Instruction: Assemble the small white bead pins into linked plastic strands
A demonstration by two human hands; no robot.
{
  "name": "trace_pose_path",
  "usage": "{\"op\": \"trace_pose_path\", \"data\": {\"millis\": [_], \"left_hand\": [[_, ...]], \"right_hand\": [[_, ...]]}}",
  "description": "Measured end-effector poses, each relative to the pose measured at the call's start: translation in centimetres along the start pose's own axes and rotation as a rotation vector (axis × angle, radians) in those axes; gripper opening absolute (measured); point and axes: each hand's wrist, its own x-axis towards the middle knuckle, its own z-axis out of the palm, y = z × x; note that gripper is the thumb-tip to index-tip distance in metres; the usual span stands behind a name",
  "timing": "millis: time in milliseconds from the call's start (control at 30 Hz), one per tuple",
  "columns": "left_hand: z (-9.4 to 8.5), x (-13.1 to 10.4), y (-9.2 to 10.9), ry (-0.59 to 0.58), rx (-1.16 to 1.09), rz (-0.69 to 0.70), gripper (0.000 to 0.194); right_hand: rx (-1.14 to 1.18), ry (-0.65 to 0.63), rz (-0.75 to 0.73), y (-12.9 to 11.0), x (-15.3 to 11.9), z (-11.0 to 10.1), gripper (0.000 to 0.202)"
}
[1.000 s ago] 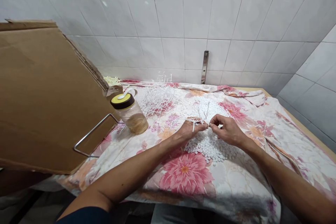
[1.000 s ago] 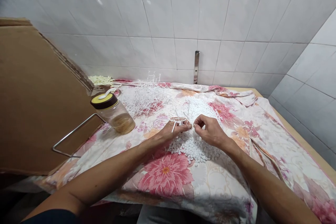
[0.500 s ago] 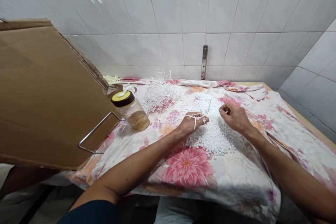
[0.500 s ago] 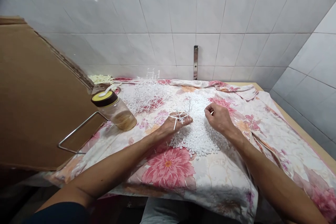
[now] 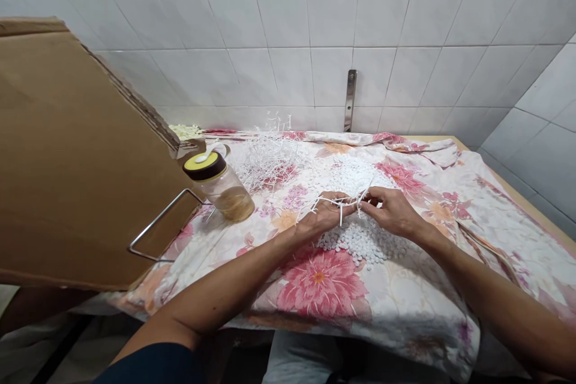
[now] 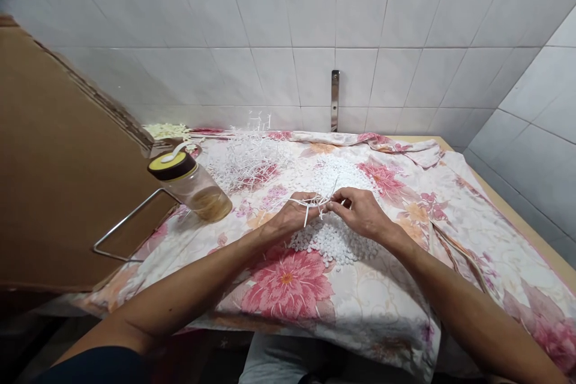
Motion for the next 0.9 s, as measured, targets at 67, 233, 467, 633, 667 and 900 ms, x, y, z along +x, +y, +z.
{"op": "trace_pose_path", "data": {"millis": [67, 233, 467, 633, 667, 900], "left_hand": [[0.1, 0.0, 0.0, 0.005, 0.03, 0.009, 0.055], [0.3, -0.2, 0.3, 0.045, 0.065, 0.001, 0.05], [0.0, -0.2, 0.3, -0.025, 0.015, 0.01, 0.047], [0.1, 0.3, 0.0, -0.024, -0.101, 0.018, 0.05], [0.1, 0.3, 0.0, -0.024, -0.114, 0.013, 0.051], [-0.1, 0.2, -0.2, 0.105, -0.259, 0.004, 0.045]], "right_hand": [[0.004, -0.007, 0.024, 0.0, 0.0, -0.1, 0.015], [-0.095, 0.01, -0.003, 0.4, -0.2, 0.0, 0.013], [-0.378, 0.013, -0.188, 0.4, -0.6, 0.6, 0.012], [-0.394, 0.13, -0.151, 0.7, -0.3, 1.0, 0.009], [-0.408, 0.172, -0.122, 1.1, -0.1, 0.7, 0.01], [-0.381, 0.433, 0.072, 5.0, 0.8, -2.8, 0.002]]}}
